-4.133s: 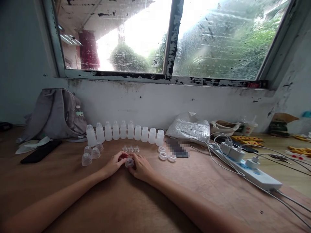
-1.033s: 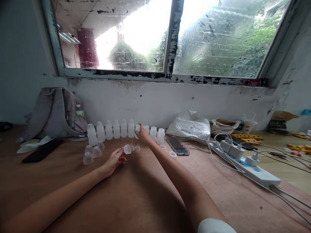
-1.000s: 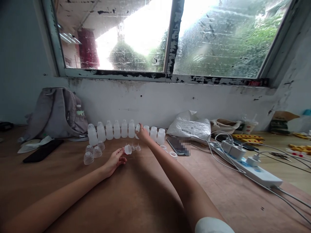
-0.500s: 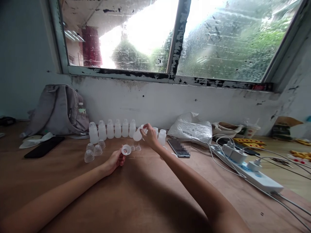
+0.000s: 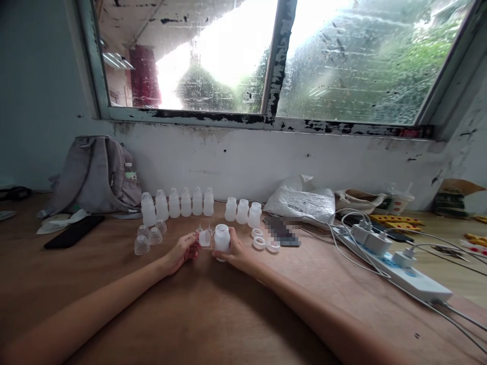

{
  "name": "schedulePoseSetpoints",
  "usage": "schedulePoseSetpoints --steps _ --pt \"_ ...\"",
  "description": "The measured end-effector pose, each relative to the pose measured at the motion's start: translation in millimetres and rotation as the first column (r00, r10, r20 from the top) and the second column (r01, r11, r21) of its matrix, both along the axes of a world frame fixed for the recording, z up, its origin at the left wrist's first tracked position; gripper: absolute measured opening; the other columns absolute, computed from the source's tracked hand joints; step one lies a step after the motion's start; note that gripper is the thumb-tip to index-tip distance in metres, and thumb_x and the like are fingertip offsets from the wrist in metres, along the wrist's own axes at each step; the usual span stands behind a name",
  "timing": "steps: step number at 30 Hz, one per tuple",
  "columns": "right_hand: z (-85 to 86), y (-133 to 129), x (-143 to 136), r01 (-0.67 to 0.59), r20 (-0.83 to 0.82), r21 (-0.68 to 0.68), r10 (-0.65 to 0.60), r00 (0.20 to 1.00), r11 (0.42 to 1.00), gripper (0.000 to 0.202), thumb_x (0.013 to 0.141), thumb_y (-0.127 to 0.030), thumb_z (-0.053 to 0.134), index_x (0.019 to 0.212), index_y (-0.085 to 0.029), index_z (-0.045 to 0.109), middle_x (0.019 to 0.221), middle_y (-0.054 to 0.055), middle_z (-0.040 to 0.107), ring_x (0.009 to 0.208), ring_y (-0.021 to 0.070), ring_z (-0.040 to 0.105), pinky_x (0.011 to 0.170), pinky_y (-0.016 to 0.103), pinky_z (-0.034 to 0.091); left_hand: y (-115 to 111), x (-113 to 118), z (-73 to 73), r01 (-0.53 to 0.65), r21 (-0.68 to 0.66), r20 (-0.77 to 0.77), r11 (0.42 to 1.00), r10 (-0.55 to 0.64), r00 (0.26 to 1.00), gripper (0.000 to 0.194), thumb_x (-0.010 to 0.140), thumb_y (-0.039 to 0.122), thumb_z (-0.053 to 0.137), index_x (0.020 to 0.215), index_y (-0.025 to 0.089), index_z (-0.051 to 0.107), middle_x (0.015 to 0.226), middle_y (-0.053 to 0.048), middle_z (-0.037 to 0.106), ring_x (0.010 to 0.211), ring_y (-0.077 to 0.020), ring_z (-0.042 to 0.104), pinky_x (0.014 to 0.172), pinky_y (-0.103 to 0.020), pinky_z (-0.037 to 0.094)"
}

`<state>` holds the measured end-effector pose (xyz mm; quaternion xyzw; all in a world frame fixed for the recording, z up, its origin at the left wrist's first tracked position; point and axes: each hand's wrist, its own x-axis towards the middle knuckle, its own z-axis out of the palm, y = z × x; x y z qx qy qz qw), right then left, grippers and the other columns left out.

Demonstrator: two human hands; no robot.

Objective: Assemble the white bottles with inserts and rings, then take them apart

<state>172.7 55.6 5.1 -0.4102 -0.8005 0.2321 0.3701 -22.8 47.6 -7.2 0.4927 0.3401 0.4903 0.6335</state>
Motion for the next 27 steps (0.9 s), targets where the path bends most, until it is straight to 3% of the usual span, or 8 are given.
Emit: schedulePoseSetpoints --steps 6,15,21,27 --pt "-2.7 -9.3 -3.9 -0.004 0.041 0.163 -0.002 0.999 0.987 0.047 0.069 -0.038 0.059 0.110 -0.020 0.044 0.101 0.006 0.054 0.090 0.0207 0.051 0.078 0.032 0.041 0.1 -1.0 1.9 0.000 -0.010 0.071 1.000 0.001 0.997 0.029 0.069 0.042 0.059 0.081 0.018 0.049 0.079 0.001 0.054 0.049 -0.0049 0.050 0.044 -0.017 0.039" --pt "-16.4 -7.2 -5.3 0.048 0.278 0.438 -0.187 0.942 0.898 0.053 0.070 -0.029 0.059 0.120 -0.023 0.044 0.099 0.009 0.052 0.090 0.0239 0.050 0.080 0.036 0.040 2.1 0.1 -1.9 -0.028 0.031 0.047 0.999 0.026 0.999 0.032 0.067 0.042 0.061 0.078 0.016 0.048 0.055 0.006 0.045 0.042 -0.0050 0.043 0.041 -0.017 0.035" --pt "-17.5 -7.1 -4.8 0.082 0.214 0.409 -0.183 0.959 0.909 0.051 0.067 -0.032 0.062 0.114 -0.019 0.045 0.101 0.010 0.055 0.091 0.0243 0.052 0.080 0.036 0.041 0.2 -0.6 -2.1 -0.052 0.109 0.052 0.993 0.046 0.998 0.028 0.067 0.035 0.063 0.083 0.017 0.051 0.061 0.004 0.048 0.048 -0.0065 0.046 0.043 -0.017 0.037" --pt "-17.0 -6.6 -4.1 0.100 0.161 0.424 -0.184 0.970 0.900 0.042 0.069 -0.034 0.060 0.106 -0.020 0.049 0.100 0.008 0.055 0.092 0.0227 0.052 0.080 0.035 0.041 3.0 -3.1 -0.1 -0.076 0.115 0.123 0.990 0.062 0.990 0.035 0.059 0.018 0.068 0.092 0.016 0.059 0.092 -0.005 0.058 0.078 -0.0125 0.054 0.064 -0.020 0.042"
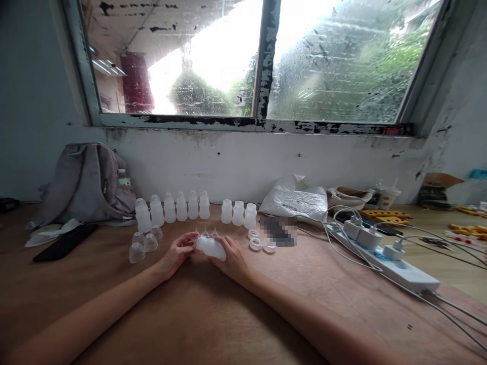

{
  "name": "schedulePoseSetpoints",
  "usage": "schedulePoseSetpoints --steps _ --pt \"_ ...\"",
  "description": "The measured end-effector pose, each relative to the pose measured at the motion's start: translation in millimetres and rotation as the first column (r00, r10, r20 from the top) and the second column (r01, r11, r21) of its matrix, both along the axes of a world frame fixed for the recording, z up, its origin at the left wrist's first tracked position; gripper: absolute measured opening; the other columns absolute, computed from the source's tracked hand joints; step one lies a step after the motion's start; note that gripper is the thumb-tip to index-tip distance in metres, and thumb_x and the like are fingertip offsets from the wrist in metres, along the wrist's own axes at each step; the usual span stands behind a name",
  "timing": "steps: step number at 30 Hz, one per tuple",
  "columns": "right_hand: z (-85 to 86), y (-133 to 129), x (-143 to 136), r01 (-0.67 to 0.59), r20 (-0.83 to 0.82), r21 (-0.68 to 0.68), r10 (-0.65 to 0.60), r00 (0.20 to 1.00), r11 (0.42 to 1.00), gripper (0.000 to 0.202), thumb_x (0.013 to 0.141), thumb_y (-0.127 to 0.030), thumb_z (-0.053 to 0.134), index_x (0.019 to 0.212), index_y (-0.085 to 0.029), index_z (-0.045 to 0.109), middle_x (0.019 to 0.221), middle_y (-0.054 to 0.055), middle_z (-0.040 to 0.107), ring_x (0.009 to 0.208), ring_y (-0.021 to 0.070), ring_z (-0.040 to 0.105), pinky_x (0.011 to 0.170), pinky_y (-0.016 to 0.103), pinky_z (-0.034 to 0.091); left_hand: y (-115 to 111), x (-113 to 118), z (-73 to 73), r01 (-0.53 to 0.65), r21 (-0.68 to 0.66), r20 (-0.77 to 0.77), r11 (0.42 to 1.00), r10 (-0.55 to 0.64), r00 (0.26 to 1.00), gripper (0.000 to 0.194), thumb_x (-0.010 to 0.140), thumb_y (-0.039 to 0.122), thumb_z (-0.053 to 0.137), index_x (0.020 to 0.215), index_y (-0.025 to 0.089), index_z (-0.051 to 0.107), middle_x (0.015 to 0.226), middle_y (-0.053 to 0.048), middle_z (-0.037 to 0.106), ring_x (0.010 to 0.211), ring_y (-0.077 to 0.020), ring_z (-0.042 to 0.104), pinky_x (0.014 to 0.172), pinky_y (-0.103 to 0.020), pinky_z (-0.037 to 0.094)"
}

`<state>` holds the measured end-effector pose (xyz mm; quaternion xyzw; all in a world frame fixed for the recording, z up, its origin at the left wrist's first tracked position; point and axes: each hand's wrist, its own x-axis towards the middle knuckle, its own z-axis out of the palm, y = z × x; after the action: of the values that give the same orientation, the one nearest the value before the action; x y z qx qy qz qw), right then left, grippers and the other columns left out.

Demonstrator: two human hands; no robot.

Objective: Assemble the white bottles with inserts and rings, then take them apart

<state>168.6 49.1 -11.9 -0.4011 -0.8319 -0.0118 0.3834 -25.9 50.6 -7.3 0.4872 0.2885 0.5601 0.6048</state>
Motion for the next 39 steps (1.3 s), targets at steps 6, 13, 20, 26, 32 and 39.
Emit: schedulePoseSetpoints --steps 6,13,20,26,32,39 --pt "-1.1 0.0 0.6 -0.010 0.082 0.088 0.003 0.997 0.996 0.043 0.071 -0.034 0.058 0.111 -0.021 0.050 0.099 0.009 0.052 0.090 0.0236 0.050 0.080 0.037 0.042 9.1 1.5 -10.4 -0.133 -0.036 0.031 0.990 0.134 0.991 0.032 0.066 0.031 0.065 0.093 0.016 0.056 0.086 -0.004 0.058 0.073 -0.0109 0.054 0.063 -0.021 0.040" --pt "-1.2 -0.5 0.0 0.038 0.112 0.121 -0.051 0.992 0.992 0.043 0.070 -0.028 0.060 0.111 -0.019 0.052 0.100 0.010 0.052 0.091 0.0241 0.048 0.082 0.039 0.041 9.0 0.5 -10.8 -0.044 0.042 0.057 0.998 0.042 0.997 0.047 0.055 0.010 0.068 0.099 0.018 0.056 0.098 -0.006 0.058 0.097 -0.0175 0.050 0.083 -0.029 0.038" --pt "-0.2 -1.9 -0.2 0.064 0.122 0.107 -0.077 0.990 0.992 0.043 0.074 -0.032 0.056 0.115 -0.020 0.050 0.102 0.011 0.052 0.094 0.0248 0.048 0.084 0.040 0.040 14.5 3.2 -15.8 -0.150 0.012 -0.093 0.989 0.150 0.984 0.032 0.065 0.032 0.065 0.092 0.015 0.056 0.088 -0.006 0.057 0.083 -0.0157 0.053 0.075 -0.029 0.041" --pt "1.1 -2.7 -0.1 0.050 0.025 0.048 -0.052 0.998 0.998 0.050 0.076 -0.040 0.053 0.120 -0.019 0.044 0.102 0.010 0.057 0.091 0.0237 0.053 0.080 0.038 0.043 11.8 1.1 -14.9 -0.122 0.140 -0.056 0.983 0.131 0.990 0.035 0.060 0.023 0.070 0.091 0.017 0.055 0.087 -0.003 0.058 0.089 -0.0143 0.053 0.084 -0.028 0.038" --pt "3.8 -2.7 -0.8 0.036 -0.039 0.065 -0.034 0.999 0.997 0.034 0.078 -0.039 0.051 0.107 -0.020 0.053 0.098 0.008 0.059 0.090 0.0216 0.054 0.079 0.035 0.044 8.3 3.9 -8.2 -0.172 -0.034 -0.021 0.985 0.171 0.985 0.030 0.065 0.030 0.066 0.091 0.017 0.057 0.086 -0.004 0.057 0.079 -0.0130 0.054 0.071 -0.025 0.042" --pt "5.9 -7.2 -1.7 0.001 -0.030 0.042 0.001 1.000 0.999 0.033 0.078 -0.039 0.052 0.106 -0.021 0.054 0.096 0.008 0.059 0.089 0.0220 0.054 0.078 0.035 0.044 6.7 2.9 -7.9 -0.105 0.060 -0.122 0.993 0.112 0.986 0.028 0.063 0.036 0.066 0.079 0.013 0.064 0.080 -0.005 0.061 0.076 -0.0143 0.053 0.073 -0.027 0.041"
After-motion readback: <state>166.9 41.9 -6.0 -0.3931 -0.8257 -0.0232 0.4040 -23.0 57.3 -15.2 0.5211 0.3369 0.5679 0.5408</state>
